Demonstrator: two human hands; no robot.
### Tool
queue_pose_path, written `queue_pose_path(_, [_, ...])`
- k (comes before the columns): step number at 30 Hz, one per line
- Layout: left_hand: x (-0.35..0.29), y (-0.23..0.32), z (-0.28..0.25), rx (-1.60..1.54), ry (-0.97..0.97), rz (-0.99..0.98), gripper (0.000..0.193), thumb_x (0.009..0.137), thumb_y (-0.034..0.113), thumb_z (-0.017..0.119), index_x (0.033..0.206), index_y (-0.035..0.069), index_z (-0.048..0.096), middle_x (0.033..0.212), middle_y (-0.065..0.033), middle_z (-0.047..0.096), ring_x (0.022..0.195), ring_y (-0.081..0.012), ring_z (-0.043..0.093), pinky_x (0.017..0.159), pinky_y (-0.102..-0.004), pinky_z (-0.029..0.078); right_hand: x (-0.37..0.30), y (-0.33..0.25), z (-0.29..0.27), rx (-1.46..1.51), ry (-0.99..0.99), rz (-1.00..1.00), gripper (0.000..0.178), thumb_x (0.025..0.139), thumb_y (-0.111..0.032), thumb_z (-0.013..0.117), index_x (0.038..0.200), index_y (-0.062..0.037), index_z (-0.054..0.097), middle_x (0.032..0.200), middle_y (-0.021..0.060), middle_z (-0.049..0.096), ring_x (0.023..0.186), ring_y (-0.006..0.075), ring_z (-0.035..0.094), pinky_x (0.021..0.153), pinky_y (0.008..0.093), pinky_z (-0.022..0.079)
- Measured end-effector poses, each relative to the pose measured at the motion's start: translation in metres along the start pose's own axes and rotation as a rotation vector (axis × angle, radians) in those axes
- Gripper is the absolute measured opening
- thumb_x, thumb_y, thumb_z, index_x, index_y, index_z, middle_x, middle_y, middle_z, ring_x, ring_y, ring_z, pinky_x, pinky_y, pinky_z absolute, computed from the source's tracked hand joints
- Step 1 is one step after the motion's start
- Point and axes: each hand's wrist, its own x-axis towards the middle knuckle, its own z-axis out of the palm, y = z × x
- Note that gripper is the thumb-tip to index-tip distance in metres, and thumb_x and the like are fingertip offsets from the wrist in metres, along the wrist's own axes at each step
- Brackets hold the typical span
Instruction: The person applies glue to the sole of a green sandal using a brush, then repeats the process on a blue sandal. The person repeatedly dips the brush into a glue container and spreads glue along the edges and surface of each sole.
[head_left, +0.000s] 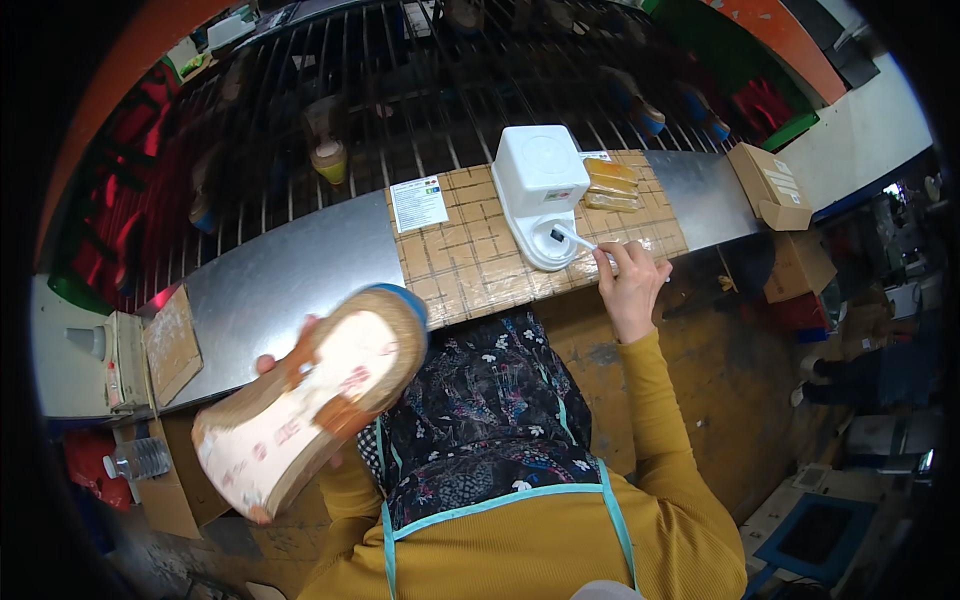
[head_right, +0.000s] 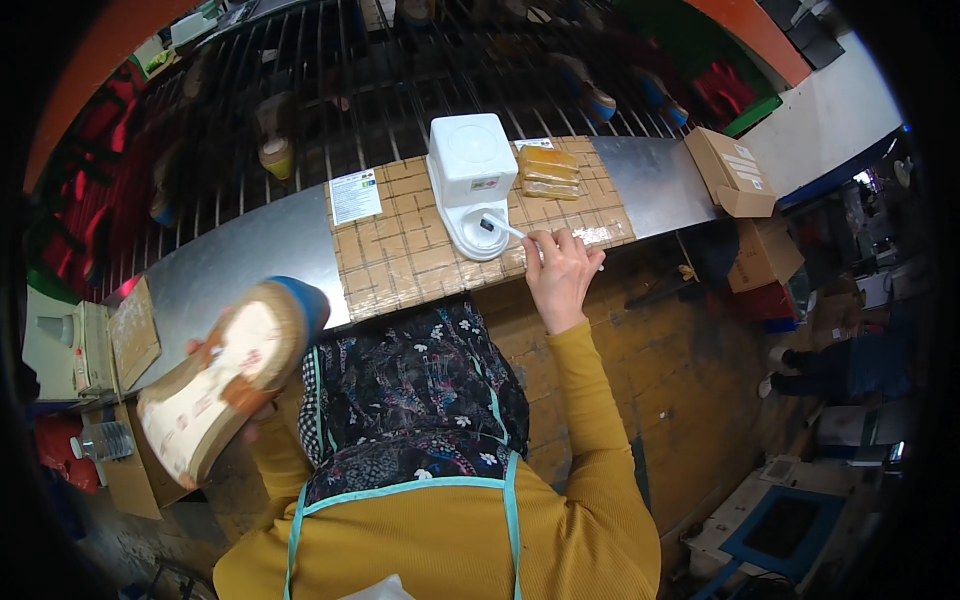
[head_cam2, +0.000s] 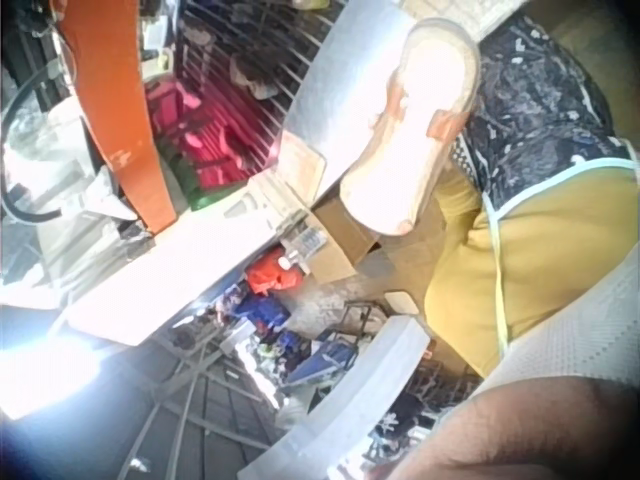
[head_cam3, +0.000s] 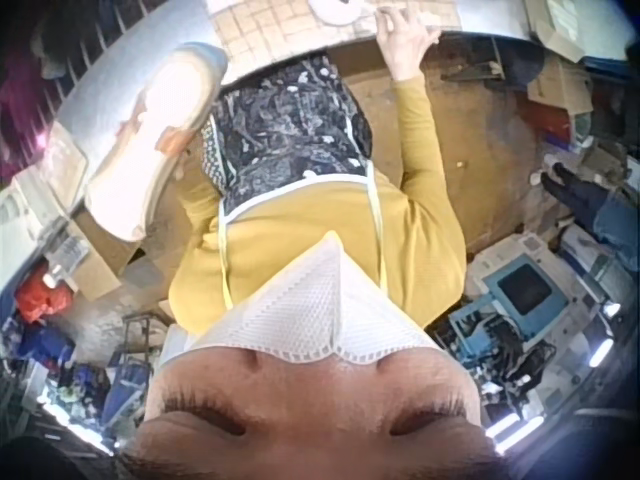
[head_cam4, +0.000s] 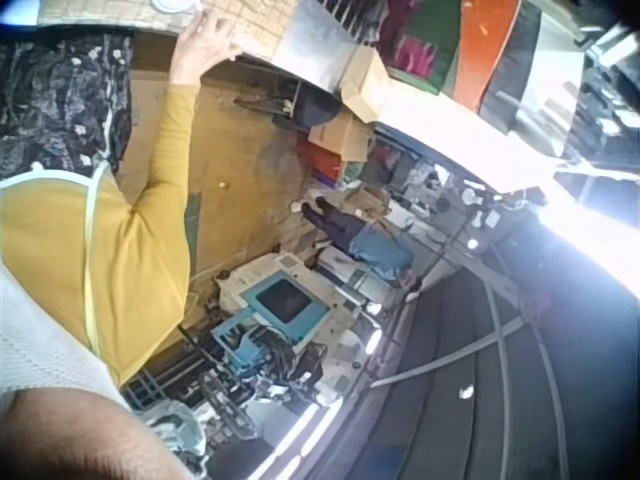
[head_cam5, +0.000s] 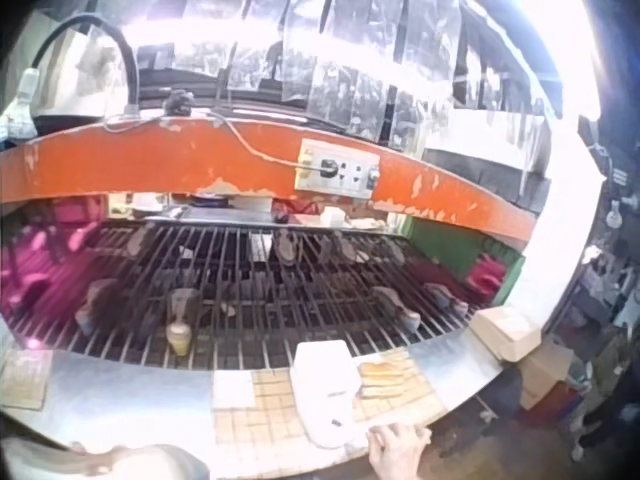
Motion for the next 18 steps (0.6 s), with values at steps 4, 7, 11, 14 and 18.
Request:
queue_pose_path(4, [0.012, 0.021, 0.017, 0.352, 0.177, 0.382, 0.109, 0.062, 0.054, 0.083, 0.149, 0.017, 0.028, 0.152, -0.0126, 0.032, 0.140, -0.0388, 0.027, 0.114, -0.0518, 0.033, 0.000, -0.001, -0.001, -0.006, -0.009, -0.047, 0.005, 0.081, -0.022, 0.073, 0.081, -0.0174, 0.071, 0.078, 0.0013, 0.059, 0.073, 0.0206, 0.057, 0.075, 0.0395, 0.030])
queue_pose_path(7, [0.015, 0.022, 0.019, 0.683, 0.361, 0.606, 0.124, 0.053, 0.059, 0.085, 0.150, 0.011, 0.023, 0.151, -0.0149, 0.033, 0.139, -0.0363, 0.031, 0.117, -0.0514, 0.029, 0.005, -0.002, -0.007, 0.052, 0.015, -0.019, 0.005, 0.080, -0.021, 0.074, 0.080, -0.0179, 0.071, 0.076, 0.0010, 0.058, 0.072, 0.0204, 0.057, 0.075, 0.0399, 0.030])
queue_pose_path(11, [0.024, 0.008, 0.021, 1.096, 0.510, 0.460, 0.137, 0.057, 0.083, 0.066, 0.154, 0.010, 0.003, 0.157, -0.0191, 0.015, 0.143, -0.0368, 0.023, 0.118, -0.0518, 0.022, 0.006, 0.004, -0.002, 0.015, 0.027, -0.044, 0.005, 0.079, -0.021, 0.074, 0.080, -0.0184, 0.071, 0.076, 0.0003, 0.057, 0.072, 0.0200, 0.056, 0.075, 0.0403, 0.029])
queue_pose_path(14, [0.033, -0.001, 0.013, 1.435, 0.399, 0.435, 0.116, 0.072, 0.085, 0.046, 0.154, 0.013, 0.008, 0.153, -0.0208, 0.023, 0.138, -0.0349, 0.033, 0.114, -0.0520, 0.031, 0.006, 0.004, -0.002, -0.001, -0.004, -0.059, 0.005, 0.079, -0.021, 0.074, 0.080, -0.0186, 0.071, 0.076, -0.0002, 0.056, 0.073, 0.0195, 0.055, 0.075, 0.0407, 0.029])
queue_pose_path(18, [0.044, -0.018, -0.004, 1.747, 0.415, 0.687, 0.096, 0.084, 0.080, 0.032, 0.154, 0.017, 0.012, 0.148, -0.0202, 0.034, 0.128, -0.0351, 0.048, 0.109, -0.0524, 0.040, 0.005, 0.003, -0.001, -0.020, -0.002, -0.103, 0.005, 0.079, -0.022, 0.074, 0.080, -0.0183, 0.071, 0.076, -0.0004, 0.055, 0.073, 0.0194, 0.055, 0.075, 0.0405, 0.029])
